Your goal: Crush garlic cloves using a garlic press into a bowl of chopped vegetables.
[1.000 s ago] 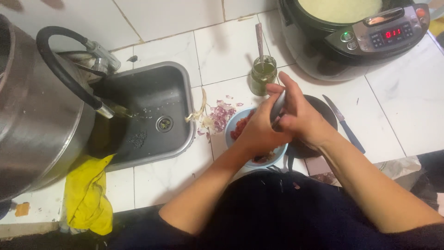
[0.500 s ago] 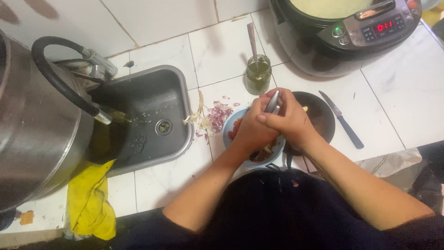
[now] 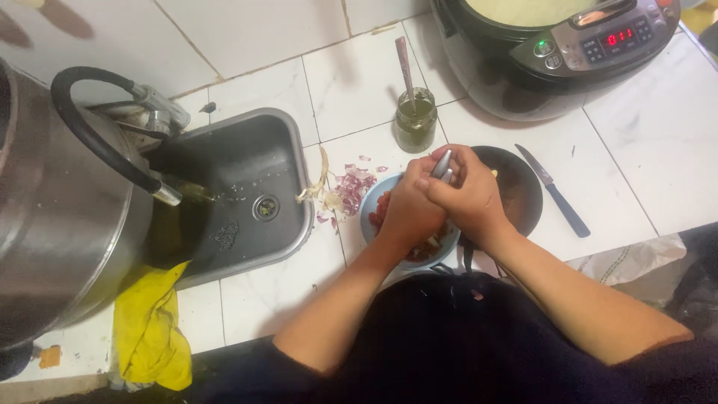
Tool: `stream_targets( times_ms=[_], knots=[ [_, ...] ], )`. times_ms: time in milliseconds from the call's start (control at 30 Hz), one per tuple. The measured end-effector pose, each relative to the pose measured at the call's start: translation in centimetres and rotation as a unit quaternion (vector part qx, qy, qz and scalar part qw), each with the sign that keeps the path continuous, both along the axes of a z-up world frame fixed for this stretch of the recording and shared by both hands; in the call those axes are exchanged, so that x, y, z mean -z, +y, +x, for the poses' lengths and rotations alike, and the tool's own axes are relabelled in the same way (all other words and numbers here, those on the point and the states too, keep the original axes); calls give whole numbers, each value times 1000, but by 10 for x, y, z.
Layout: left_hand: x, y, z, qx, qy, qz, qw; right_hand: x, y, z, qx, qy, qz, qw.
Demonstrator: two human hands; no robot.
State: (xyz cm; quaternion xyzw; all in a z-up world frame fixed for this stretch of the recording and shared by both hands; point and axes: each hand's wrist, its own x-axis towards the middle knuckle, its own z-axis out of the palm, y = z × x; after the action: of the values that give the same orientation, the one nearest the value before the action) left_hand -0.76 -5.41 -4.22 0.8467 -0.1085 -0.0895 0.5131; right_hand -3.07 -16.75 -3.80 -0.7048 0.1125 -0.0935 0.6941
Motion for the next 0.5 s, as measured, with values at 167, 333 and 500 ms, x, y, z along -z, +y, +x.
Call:
stream_targets(
  times_ms=[167,333,500],
  knots=[
    [-3,1,2,8,0,-35,999,-18,1,10,-29,24,14,999],
    [0,2,-1,29,19,-64,997,-31,14,6,-16,103,50,993],
    [-13,12,-4,46,39,-94,994,-32,15,3,-5,80,54,995]
  ],
)
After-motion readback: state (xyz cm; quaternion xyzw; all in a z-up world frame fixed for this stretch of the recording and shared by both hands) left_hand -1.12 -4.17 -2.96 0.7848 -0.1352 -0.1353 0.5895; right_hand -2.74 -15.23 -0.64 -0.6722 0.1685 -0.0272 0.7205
